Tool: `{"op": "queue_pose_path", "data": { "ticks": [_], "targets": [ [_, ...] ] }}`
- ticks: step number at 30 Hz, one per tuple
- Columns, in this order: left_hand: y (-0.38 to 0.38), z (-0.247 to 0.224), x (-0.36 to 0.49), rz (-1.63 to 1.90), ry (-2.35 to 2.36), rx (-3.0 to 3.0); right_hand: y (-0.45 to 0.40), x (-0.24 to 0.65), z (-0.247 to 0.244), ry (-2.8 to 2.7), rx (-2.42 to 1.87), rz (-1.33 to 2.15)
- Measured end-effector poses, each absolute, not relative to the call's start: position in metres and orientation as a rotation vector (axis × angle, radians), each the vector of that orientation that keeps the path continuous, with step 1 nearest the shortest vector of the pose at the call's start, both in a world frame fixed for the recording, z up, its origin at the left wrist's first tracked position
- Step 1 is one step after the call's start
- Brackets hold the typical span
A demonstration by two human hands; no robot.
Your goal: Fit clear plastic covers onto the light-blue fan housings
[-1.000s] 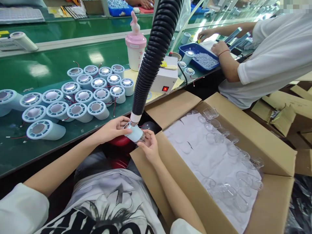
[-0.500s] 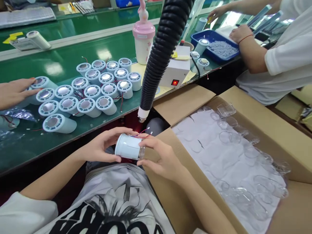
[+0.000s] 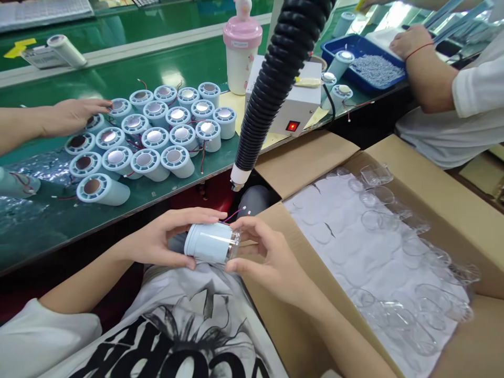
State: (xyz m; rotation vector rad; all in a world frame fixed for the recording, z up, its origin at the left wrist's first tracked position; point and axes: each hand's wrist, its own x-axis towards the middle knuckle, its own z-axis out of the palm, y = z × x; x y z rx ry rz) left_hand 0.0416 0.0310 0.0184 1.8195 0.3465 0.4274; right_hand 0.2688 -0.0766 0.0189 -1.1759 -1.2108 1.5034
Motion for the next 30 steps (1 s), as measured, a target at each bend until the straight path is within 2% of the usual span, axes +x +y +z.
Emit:
{"op": "queue_pose_path", "data": {
  "ticks": [30],
  "targets": [
    [0.032,0.017,0.039,0.453,0.255,1.870,-0.066,0.249,0.013,-0.515,-1.146,2.148]
  ]
}}
